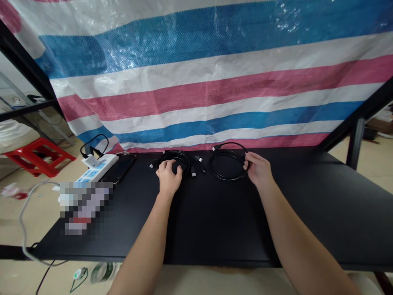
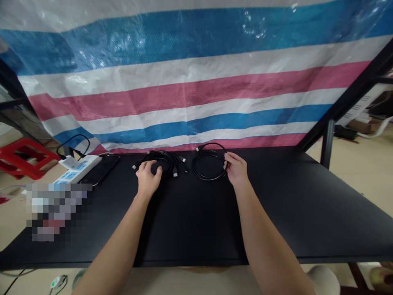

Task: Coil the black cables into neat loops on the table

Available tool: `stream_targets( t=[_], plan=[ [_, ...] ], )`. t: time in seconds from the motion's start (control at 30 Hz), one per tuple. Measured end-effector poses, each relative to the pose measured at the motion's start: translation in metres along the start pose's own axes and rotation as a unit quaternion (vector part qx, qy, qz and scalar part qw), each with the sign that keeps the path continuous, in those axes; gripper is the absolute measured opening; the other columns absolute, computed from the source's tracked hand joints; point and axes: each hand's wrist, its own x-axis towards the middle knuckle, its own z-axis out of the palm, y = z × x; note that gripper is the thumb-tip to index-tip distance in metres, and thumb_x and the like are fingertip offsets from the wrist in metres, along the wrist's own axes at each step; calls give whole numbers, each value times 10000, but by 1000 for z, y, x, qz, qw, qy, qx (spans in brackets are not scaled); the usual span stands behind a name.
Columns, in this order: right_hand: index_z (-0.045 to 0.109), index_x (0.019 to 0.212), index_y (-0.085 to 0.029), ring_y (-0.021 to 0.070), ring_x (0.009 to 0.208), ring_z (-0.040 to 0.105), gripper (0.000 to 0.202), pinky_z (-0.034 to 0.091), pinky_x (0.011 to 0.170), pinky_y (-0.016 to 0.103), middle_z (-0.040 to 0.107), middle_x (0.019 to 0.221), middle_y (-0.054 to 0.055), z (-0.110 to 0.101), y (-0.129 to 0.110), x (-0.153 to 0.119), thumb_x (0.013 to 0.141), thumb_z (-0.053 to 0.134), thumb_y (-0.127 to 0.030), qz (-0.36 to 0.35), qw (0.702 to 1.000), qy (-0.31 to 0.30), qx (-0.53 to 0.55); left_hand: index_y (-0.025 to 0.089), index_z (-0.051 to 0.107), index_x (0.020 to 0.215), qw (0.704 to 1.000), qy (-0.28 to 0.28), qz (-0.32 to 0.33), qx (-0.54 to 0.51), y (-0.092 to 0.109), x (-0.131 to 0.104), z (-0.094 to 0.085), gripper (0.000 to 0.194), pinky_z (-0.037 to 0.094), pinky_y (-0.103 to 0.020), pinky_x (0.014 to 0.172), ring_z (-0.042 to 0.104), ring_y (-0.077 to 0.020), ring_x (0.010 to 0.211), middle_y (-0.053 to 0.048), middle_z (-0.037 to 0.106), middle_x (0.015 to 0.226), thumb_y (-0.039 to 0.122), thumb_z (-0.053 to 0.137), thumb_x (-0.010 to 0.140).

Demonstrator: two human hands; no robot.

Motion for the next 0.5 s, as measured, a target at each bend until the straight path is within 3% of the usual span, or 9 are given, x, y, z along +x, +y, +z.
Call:
stream_targets(
  t=[0.1, 0.2, 0.33, 0.4, 0.5],
  plan=[
    [636, 614, -229, 70, 436, 384, 192, 293, 361, 198, 505, 523, -43, 0, -13, -10, 476, 770, -238, 9, 987, -114, 116, 184, 603, 1084, 997, 41, 64, -29, -1, -3, 2, 346, 431, -488, 927, 570, -298, 1080, -142, 622, 1085, 366, 549, 795],
    [654, 614, -241, 56, 426, 336, 193, 215, 339, 173, 493, 512, -46, 1, -20, -19, 482, 794, -222, 22, 966, -217, 136, 176, 506, 1243, 983, 61, 162, -69, 7, -10, 4, 470, 424, -460, 964, 545, -278, 1139, -159, 587, 1184, 412, 522, 838],
    [689, 644, -243, 48, 409, 289, 211, 152, 351, 173, 490, 482, -42, 14, -19, -31, 481, 822, -230, 46, 945, -306, 102, 177, 457, 1298, 960, 12, 260, -107, 29, -21, 6, 512, 445, -429, 958, 545, -266, 1155, -165, 584, 1218, 436, 509, 859],
    [699, 665, -233, 48, 398, 276, 206, 149, 359, 179, 447, 445, -51, 22, -16, -37, 506, 825, -267, 58, 932, -349, 75, 179, 512, 1234, 960, -40, 252, -119, 38, -25, 9, 427, 478, -401, 906, 596, -247, 1066, -148, 634, 1129, 413, 481, 878],
    [705, 681, -219, 51, 392, 285, 228, 169, 365, 195, 443, 445, -44, 27, -16, -42, 537, 819, -354, 54, 926, -371, 47, 182, 599, 1042, 964, -101, 179, -167, 45, -27, 12, 299, 510, -329, 747, 644, -195, 826, -98, 678, 904, 360, 396, 911]
  ],
)
